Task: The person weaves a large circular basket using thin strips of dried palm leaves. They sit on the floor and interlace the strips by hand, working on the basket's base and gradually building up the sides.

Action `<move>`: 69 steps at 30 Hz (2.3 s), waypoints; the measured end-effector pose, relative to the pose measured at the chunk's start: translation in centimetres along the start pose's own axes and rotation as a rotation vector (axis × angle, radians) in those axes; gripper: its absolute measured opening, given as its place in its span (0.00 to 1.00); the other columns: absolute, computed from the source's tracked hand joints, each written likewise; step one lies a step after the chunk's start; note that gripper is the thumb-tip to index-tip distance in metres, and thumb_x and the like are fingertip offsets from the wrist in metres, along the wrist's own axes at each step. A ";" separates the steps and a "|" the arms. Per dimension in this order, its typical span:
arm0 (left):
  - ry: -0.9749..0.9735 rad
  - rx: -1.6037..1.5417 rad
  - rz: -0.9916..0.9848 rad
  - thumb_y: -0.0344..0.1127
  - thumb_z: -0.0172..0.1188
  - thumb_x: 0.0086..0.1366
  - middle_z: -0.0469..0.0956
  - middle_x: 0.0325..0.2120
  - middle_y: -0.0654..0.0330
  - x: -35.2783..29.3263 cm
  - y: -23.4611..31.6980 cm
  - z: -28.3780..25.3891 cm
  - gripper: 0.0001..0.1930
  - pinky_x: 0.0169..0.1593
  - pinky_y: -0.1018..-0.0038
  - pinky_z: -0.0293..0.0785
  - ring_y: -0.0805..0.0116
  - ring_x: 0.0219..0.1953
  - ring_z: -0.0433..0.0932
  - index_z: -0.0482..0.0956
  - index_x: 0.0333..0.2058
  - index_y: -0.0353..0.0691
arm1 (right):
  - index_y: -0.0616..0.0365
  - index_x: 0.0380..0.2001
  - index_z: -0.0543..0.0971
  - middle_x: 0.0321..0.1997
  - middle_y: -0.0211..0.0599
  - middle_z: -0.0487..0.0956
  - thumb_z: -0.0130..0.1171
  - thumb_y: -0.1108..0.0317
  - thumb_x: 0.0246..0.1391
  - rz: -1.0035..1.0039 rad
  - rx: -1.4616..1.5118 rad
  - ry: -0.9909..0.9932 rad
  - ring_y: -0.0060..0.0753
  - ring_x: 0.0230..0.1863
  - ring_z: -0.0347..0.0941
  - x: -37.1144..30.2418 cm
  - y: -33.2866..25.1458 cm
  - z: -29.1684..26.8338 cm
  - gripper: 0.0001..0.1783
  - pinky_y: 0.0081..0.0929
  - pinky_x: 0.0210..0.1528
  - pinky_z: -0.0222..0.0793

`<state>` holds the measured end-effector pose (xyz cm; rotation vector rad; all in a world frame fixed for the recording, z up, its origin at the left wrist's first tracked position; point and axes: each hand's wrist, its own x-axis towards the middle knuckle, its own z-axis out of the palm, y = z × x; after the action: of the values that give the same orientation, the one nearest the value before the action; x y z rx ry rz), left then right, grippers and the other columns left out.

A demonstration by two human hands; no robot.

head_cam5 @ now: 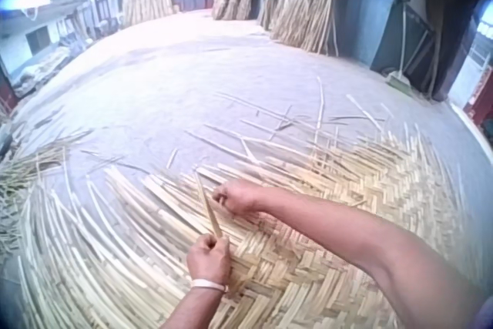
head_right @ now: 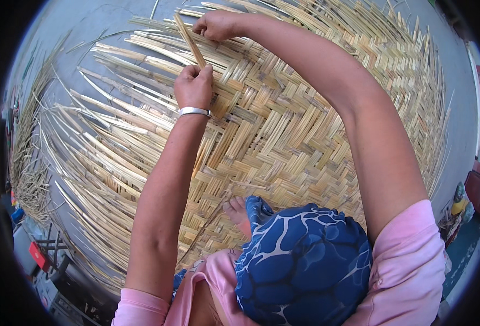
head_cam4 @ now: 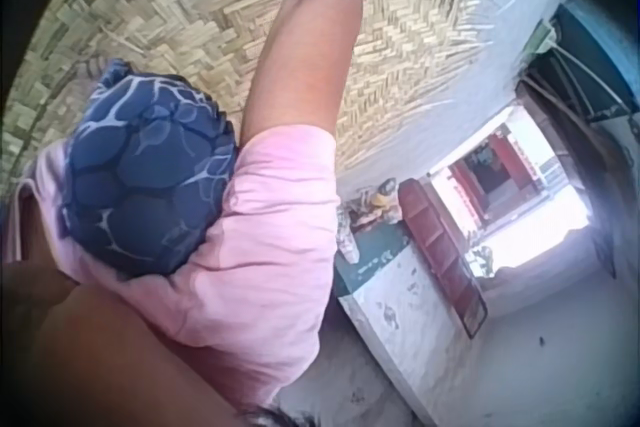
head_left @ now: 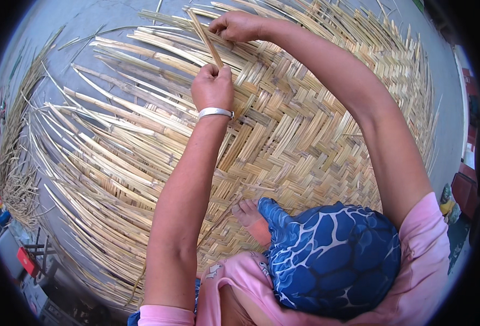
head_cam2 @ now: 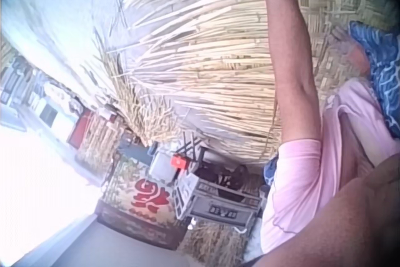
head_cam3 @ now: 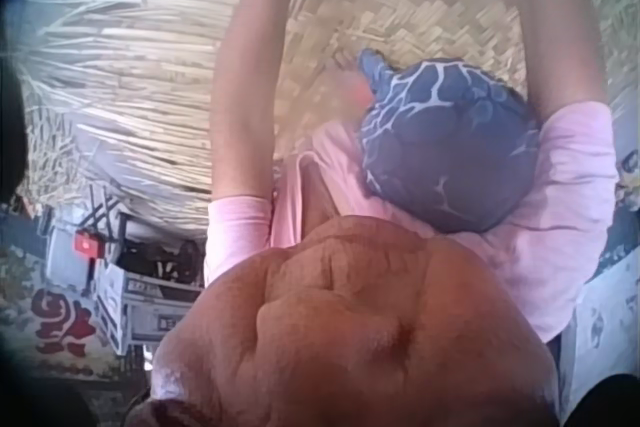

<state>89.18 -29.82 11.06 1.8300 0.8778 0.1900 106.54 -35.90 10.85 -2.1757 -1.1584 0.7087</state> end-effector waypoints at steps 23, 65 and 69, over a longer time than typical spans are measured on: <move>0.051 -0.357 -0.012 0.28 0.57 0.54 0.70 0.14 0.61 0.4 -1.5 1.4 0.06 0.12 0.78 0.61 0.75 0.09 0.66 0.70 0.29 0.33 | 0.53 0.29 0.78 0.26 0.25 0.75 0.66 0.59 0.47 0.168 0.819 0.017 0.14 0.30 0.69 -1.4 -1.9 0.6 0.11 0.16 0.33 0.63; -0.239 -0.464 -0.122 0.34 0.58 0.60 0.72 0.20 0.66 1.6 -2.1 0.4 0.09 0.20 0.82 0.67 0.81 0.17 0.67 0.76 0.36 0.34 | 0.57 0.26 0.80 0.17 0.29 0.74 0.62 0.69 0.41 0.264 0.485 -0.022 0.20 0.17 0.66 1.8 2.5 -3.6 0.06 0.22 0.19 0.61; -0.220 -0.434 -0.120 0.35 0.58 0.60 0.74 0.23 0.64 1.6 -2.1 0.4 0.11 0.20 0.81 0.70 0.79 0.19 0.69 0.76 0.37 0.33 | 0.59 0.22 0.78 0.15 0.31 0.73 0.61 0.73 0.43 0.215 0.696 0.099 0.21 0.14 0.66 0.6 2.3 -3.9 0.02 0.18 0.18 0.60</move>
<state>89.55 -28.67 8.65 1.3620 0.7231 0.0919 110.77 -37.35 11.91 -1.7161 -0.5119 0.9176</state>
